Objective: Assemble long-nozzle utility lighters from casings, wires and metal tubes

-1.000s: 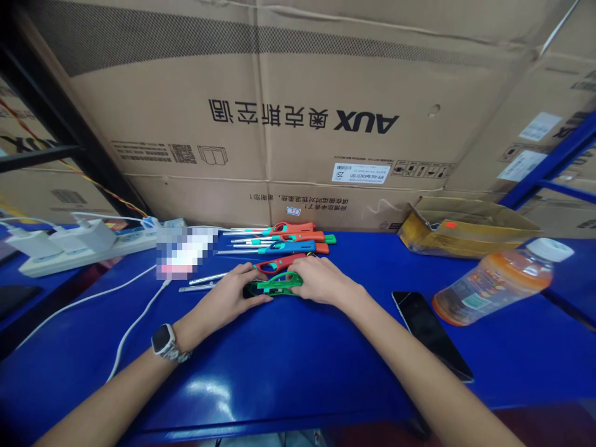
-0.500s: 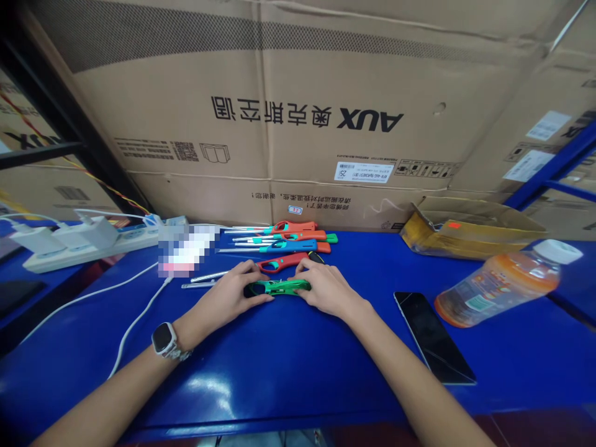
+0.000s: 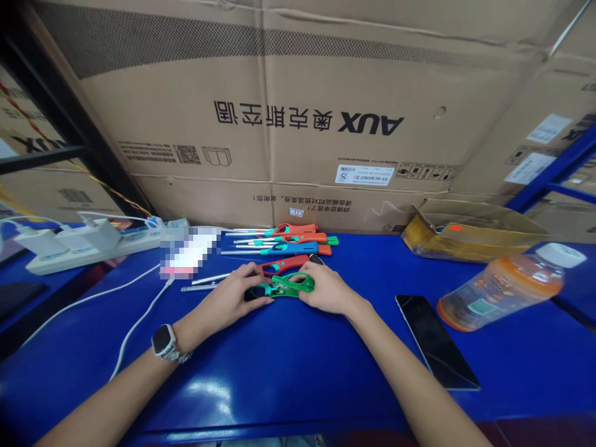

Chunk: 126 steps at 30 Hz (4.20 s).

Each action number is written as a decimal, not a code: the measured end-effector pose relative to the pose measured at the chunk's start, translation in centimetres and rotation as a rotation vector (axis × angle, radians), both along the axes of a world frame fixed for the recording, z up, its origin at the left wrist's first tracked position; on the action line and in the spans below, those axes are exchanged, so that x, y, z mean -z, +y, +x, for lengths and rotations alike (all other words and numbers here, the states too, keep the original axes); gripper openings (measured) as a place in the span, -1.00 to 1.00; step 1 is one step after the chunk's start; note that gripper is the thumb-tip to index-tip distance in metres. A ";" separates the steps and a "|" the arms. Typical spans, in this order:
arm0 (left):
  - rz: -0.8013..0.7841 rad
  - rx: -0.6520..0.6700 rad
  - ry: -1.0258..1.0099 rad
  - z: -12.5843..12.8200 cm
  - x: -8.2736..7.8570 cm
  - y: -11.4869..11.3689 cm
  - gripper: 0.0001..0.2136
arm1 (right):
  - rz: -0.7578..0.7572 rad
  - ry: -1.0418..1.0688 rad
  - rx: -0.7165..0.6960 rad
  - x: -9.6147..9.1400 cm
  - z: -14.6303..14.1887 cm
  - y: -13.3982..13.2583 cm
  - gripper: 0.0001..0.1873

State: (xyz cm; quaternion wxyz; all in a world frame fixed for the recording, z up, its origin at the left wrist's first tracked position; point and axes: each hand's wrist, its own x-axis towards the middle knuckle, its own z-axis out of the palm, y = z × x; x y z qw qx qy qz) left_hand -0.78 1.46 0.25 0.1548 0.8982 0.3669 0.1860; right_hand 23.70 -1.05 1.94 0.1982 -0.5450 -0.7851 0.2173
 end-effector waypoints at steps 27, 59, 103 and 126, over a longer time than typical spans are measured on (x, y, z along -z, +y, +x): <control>0.003 0.040 -0.062 -0.2 -0.3 0.1 -0.77 | 0.081 -0.282 -0.135 -1.7 -0.5 -0.4 -0.77; 0.074 0.020 -0.027 -0.6 -0.9 0.0 -0.63 | 0.115 -0.085 -0.099 -0.2 -1.2 -0.6 -0.75; 0.183 -0.076 0.223 -0.7 -1.2 0.2 -0.73 | 0.130 0.011 -0.137 0.5 -1.9 1.9 -0.73; 0.151 -0.072 0.189 -0.8 -1.1 0.5 -0.76 | 0.004 -0.003 -0.300 -0.6 -2.2 4.2 -0.96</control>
